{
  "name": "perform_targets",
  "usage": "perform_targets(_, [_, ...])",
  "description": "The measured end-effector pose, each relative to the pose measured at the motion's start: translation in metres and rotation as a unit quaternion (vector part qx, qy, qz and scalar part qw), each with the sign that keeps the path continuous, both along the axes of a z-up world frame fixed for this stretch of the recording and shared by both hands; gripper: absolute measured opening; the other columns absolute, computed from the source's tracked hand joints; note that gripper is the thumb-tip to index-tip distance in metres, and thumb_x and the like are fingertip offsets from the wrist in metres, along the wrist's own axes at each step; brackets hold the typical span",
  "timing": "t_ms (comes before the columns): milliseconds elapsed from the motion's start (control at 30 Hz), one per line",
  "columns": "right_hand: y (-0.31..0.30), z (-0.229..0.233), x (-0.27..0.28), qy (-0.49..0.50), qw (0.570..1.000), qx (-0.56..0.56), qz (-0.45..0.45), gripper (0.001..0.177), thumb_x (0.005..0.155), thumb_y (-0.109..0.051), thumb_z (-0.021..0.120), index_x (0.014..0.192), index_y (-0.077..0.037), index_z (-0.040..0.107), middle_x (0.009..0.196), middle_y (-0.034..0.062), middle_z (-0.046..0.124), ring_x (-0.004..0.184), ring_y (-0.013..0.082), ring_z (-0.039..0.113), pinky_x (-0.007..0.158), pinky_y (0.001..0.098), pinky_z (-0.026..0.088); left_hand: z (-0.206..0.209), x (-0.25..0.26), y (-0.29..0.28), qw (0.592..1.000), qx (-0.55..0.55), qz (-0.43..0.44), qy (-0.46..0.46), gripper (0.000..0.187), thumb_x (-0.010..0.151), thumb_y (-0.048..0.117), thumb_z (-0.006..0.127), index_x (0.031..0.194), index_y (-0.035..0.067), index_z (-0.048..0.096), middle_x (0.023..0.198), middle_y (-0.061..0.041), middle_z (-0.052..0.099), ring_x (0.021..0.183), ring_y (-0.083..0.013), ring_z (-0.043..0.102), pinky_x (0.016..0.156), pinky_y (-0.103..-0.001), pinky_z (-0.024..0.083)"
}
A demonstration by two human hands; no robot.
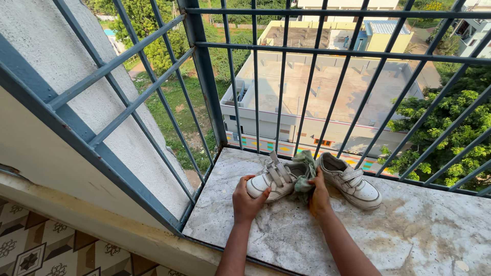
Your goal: The person wipes a pair of white sneakers with a cloth on a balcony ledge. They hold one shoe at a time, rub the cloth over the upper and sides, then switch to the other shoe and repeat the wiping motion.
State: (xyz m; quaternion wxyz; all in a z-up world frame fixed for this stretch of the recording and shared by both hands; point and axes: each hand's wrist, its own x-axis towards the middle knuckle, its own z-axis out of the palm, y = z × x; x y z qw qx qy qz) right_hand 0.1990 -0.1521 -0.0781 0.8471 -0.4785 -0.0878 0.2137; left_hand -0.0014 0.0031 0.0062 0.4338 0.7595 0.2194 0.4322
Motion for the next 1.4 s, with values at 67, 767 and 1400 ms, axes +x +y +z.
perform_targets(67, [0.012, 0.003, -0.029, -0.12, 0.987, -0.1, -0.046, 0.08, 0.09, -0.012, 0.049, 0.165, -0.008, 0.021, 0.154, 0.0182, 0.039, 0.127, 0.0303, 0.041, 0.107, 0.0391, 0.035, -0.002, 0.0, -0.001, 1.0, 0.006, 0.014, 0.013, 0.056, 0.071, 0.041, 0.089, 0.107, 0.005, 0.067, 0.097, -0.016, 0.075, 0.088, -0.0298, 0.076, 0.075, -0.04, 0.06])
perform_targets(767, [-0.008, 0.157, -0.128, -0.518, 0.768, -0.377, 0.018, 0.041, 0.081, -0.011, 0.07, 0.122, -0.011, 0.065, 0.111, 0.0128, 0.071, 0.11, 0.0339, 0.066, 0.095, 0.045, 0.052, -0.024, 0.001, 0.005, 0.992, -0.072, -0.066, -0.084, 0.093, 0.06, 0.019, 0.096, 0.132, 0.004, 0.039, 0.115, -0.016, 0.063, 0.101, -0.0268, 0.069, 0.083, -0.037, 0.059])
perform_targets(1400, [0.079, 0.147, -0.139, -0.652, 0.664, -0.351, 0.109, 0.034, 0.097, -0.027, 0.058, 0.122, -0.007, 0.068, 0.125, 0.0145, 0.067, 0.127, 0.0346, 0.056, 0.108, 0.05, 0.038, -0.07, 0.009, 0.022, 0.993, -0.019, -0.076, -0.086, 0.089, 0.104, 0.022, 0.064, 0.162, 0.008, -0.002, 0.129, -0.011, 0.068, 0.115, -0.0279, 0.072, 0.097, -0.038, 0.055])
